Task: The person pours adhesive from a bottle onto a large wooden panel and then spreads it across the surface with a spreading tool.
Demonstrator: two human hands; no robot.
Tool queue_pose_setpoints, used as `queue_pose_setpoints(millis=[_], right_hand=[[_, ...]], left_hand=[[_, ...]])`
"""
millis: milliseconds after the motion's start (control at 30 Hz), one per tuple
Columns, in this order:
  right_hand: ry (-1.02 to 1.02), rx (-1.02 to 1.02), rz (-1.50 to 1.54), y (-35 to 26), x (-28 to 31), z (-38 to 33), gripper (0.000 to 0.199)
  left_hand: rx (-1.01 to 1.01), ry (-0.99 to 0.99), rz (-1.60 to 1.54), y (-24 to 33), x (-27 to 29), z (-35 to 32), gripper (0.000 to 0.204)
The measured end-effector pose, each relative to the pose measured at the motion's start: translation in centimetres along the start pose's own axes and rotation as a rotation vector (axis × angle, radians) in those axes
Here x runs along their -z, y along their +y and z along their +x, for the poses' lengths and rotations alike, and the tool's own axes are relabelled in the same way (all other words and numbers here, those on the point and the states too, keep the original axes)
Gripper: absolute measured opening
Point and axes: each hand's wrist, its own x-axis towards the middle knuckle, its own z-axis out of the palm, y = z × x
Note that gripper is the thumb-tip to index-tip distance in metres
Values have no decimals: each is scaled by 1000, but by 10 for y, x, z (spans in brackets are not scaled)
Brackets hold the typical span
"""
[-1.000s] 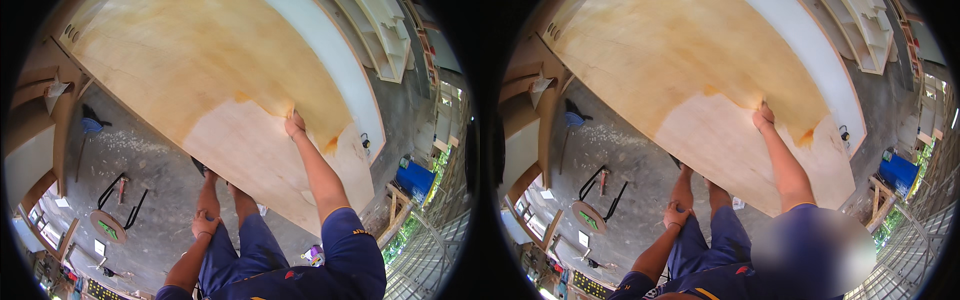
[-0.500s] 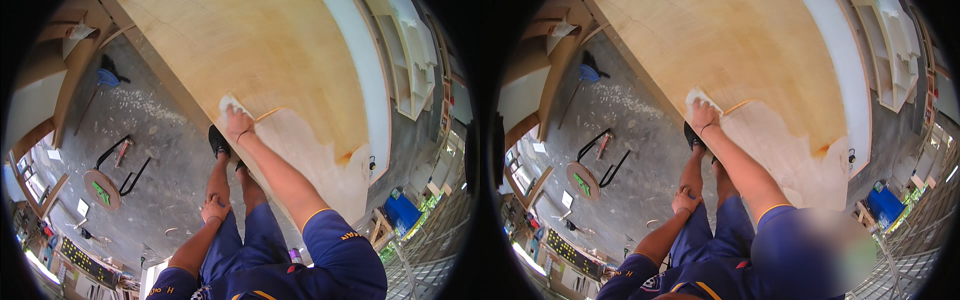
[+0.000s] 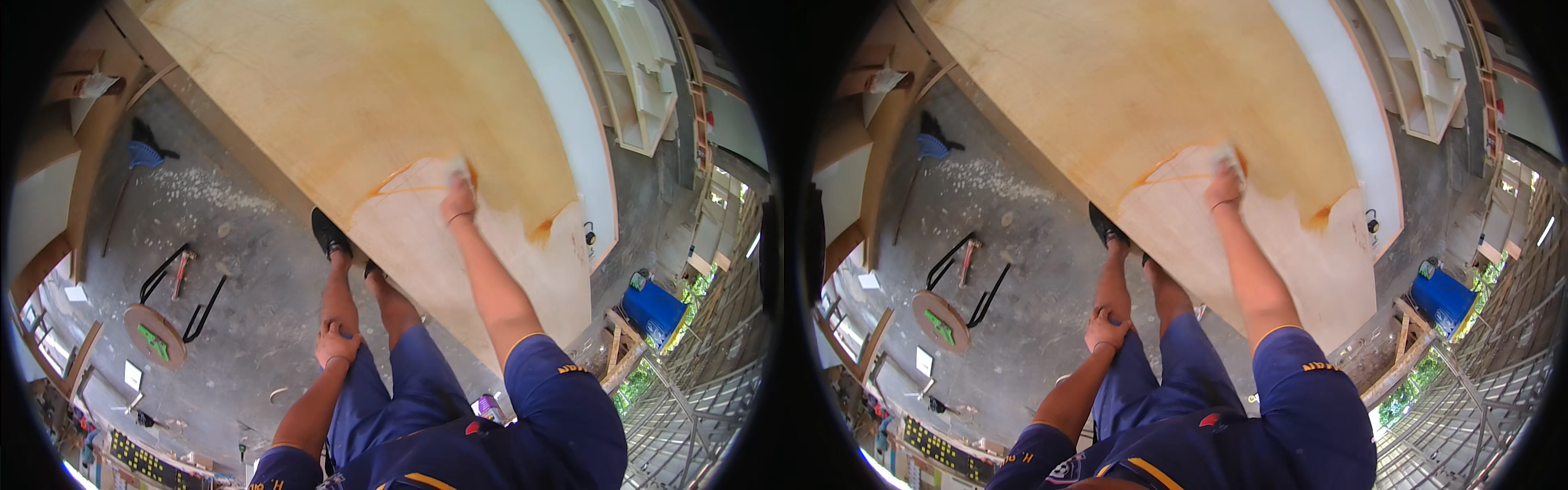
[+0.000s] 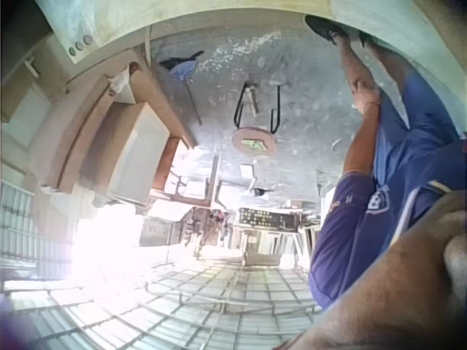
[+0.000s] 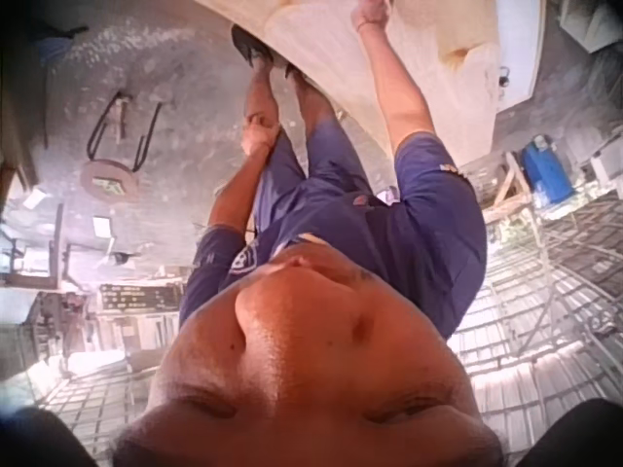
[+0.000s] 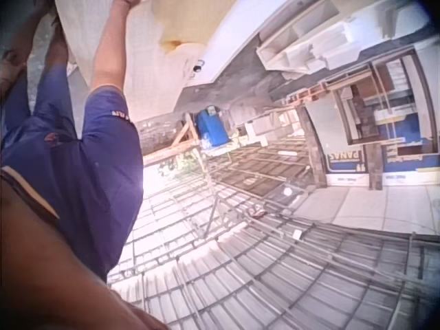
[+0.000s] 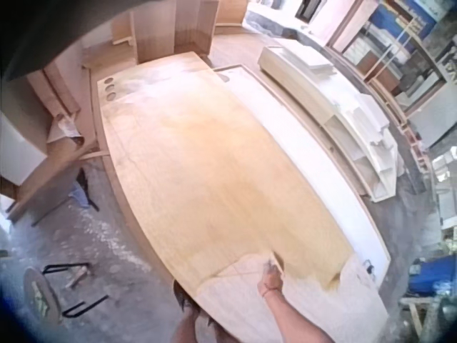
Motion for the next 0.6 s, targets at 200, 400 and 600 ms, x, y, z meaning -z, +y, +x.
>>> queue_pose_setpoints(millis=[200,400,600], right_hand=[[-157,66,484,-25,42,-45,50],[-218,-241,420,18,48,31,45],[-404,261,249,-109,36,5,47]], left_hand=[[61,57,20,-27,4,-7,58],[38,71,22,-17,-5,0,58],[43,78,34,-16,-5,-2,57]])
